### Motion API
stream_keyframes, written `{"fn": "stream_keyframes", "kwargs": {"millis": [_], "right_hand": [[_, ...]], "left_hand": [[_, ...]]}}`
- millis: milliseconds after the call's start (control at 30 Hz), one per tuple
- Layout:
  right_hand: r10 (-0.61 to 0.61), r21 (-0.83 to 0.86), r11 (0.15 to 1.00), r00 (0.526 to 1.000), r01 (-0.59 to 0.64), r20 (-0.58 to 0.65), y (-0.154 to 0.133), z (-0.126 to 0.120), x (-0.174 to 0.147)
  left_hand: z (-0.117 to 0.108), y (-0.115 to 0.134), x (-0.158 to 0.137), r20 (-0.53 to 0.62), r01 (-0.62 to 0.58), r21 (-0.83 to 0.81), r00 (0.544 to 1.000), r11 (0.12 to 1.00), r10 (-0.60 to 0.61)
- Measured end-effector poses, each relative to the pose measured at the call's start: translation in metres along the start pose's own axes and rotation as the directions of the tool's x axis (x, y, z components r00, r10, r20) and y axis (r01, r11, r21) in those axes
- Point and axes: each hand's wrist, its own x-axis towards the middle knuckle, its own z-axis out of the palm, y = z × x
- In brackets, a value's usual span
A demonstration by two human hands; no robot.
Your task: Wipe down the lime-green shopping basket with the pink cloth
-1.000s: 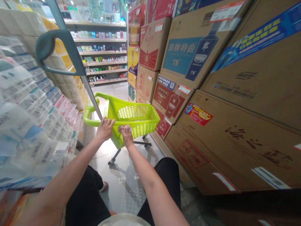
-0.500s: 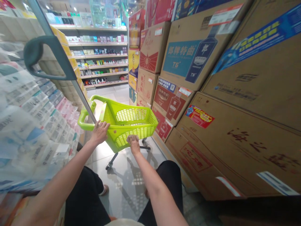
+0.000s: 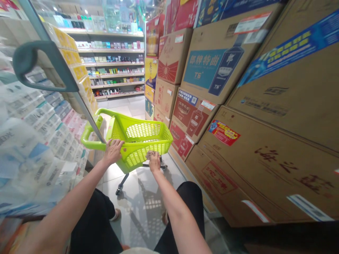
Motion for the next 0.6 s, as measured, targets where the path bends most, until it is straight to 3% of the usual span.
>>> {"fn": "stream_keyframes", "kwargs": {"millis": [167, 400, 600], "right_hand": [[0.114, 0.061, 0.993, 0.975, -0.104, -0.189, 0.005, -0.007, 0.029], [0.12, 0.117, 0.988, 0.981, -0.103, -0.151, 0.017, -0.006, 0.0], [0.204, 0.135, 0.975, 0.95, -0.175, -0.237, 0.032, -0.018, 0.023]], "left_hand": [[0.0, -0.001, 0.001, 0.007, 0.009, 0.004, 1.0, 1.0, -0.009], [-0.004, -0.002, -0.001, 0.041, -0.002, -0.019, 0.999, 1.0, 0.003], [-0.012, -0.005, -0.003, 0.065, 0.009, -0.037, 0.998, 0.999, -0.006]]}}
